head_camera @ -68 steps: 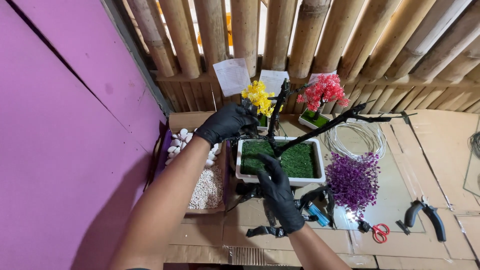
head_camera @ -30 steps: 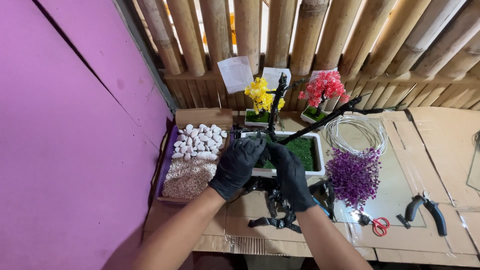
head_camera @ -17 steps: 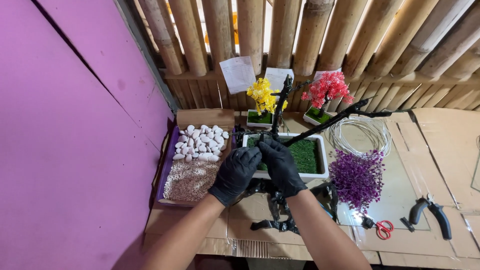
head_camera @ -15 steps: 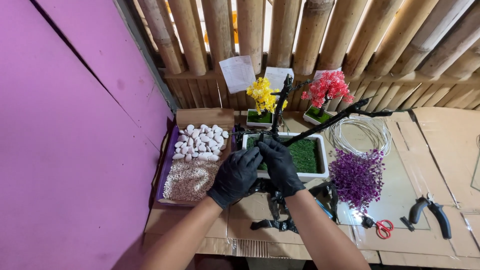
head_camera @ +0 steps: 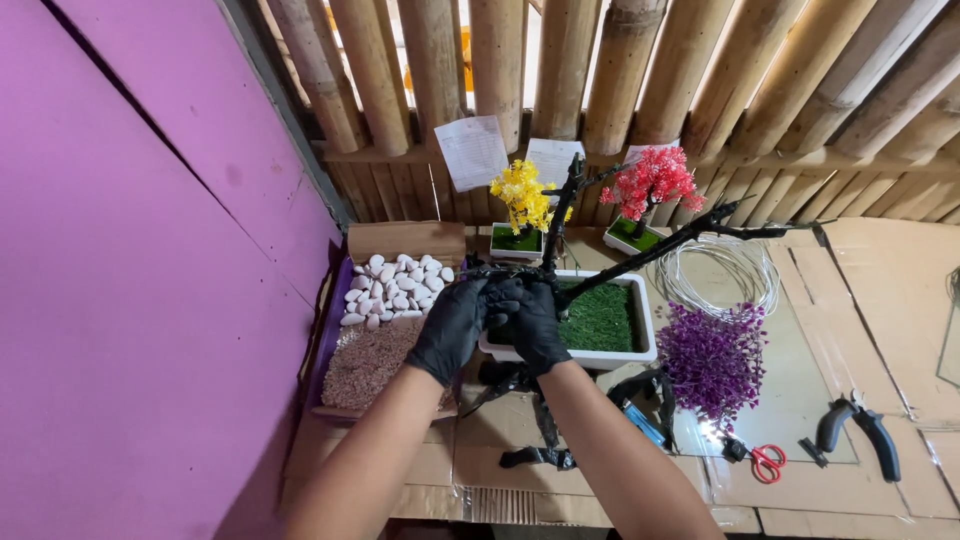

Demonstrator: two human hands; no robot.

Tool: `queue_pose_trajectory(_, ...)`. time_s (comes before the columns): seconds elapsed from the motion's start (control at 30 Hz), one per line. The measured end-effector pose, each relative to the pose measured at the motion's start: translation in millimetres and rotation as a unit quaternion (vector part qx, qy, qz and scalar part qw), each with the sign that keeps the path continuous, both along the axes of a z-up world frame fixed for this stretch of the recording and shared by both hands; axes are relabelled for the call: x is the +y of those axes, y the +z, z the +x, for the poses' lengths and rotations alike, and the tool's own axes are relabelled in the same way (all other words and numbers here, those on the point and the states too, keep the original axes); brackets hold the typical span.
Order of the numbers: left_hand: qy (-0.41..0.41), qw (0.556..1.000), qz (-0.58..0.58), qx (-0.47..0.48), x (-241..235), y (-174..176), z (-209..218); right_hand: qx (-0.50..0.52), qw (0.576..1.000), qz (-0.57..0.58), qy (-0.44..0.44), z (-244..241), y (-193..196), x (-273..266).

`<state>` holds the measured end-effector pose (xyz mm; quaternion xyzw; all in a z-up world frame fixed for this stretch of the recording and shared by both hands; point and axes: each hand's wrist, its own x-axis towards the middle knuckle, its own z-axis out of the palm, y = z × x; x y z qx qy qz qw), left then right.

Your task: The person assembles a miniature bonsai tree by attaching black branches to a white rectangular pot filled with green moss. They use black tape to secure the branches and a lighter to heat the tape ends for a clean finish.

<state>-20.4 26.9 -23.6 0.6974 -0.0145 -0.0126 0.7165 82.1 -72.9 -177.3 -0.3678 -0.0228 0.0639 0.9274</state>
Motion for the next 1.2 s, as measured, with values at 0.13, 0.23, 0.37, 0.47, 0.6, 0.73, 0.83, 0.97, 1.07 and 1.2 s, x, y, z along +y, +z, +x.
queue_pose_trajectory(0.13,0.066,0.938,-0.306,0.151,17.8,-52.8,61.7,-0.124,0.958,-0.259,0.003,17.6,1.1,-5.2)
queue_pose_trajectory(0.23,0.025,0.940,-0.259,0.220,28.9,-47.9,85.8,-0.143,0.963,-0.224,-0.048,14.8,6.0,7.8)
queue_pose_trajectory(0.37,-0.047,0.944,-0.192,0.264,39.8,-55.0,114.3,0.014,0.982,0.189,-0.022,54.6,-56.1,26.3)
queue_pose_trajectory(0.47,-0.077,0.940,-0.179,0.279,51.0,-77.2,135.5,-0.049,0.993,0.012,-0.111,57.8,-55.7,29.4)
queue_pose_trajectory(0.6,-0.046,0.954,-0.170,0.242,50.6,-85.5,138.4,-0.138,0.921,-0.292,-0.217,26.3,4.8,30.9)
queue_pose_trajectory(0.73,-0.046,0.966,-0.142,0.213,45.3,-38.3,115.8,-0.122,0.943,-0.264,-0.164,-12.7,42.2,19.0)
queue_pose_trajectory(0.83,-0.015,0.984,-0.078,0.158,33.4,1.2,94.4,-0.071,0.964,-0.245,-0.071,-45.7,35.6,-2.5)
queue_pose_trajectory(0.97,0.006,0.992,-0.066,0.111,30.3,16.3,91.2,-0.092,0.968,-0.231,-0.038,-118.8,97.4,-37.1)
queue_pose_trajectory(1.07,-0.019,0.998,0.006,0.063,32.5,27.9,84.6,-0.142,0.961,-0.235,-0.019,-136.6,83.5,-62.9)
queue_pose_trajectory(1.2,-0.067,0.989,0.132,-0.006,35.9,45.5,70.0,-0.139,0.953,-0.268,-0.013,-147.3,50.1,-87.8)
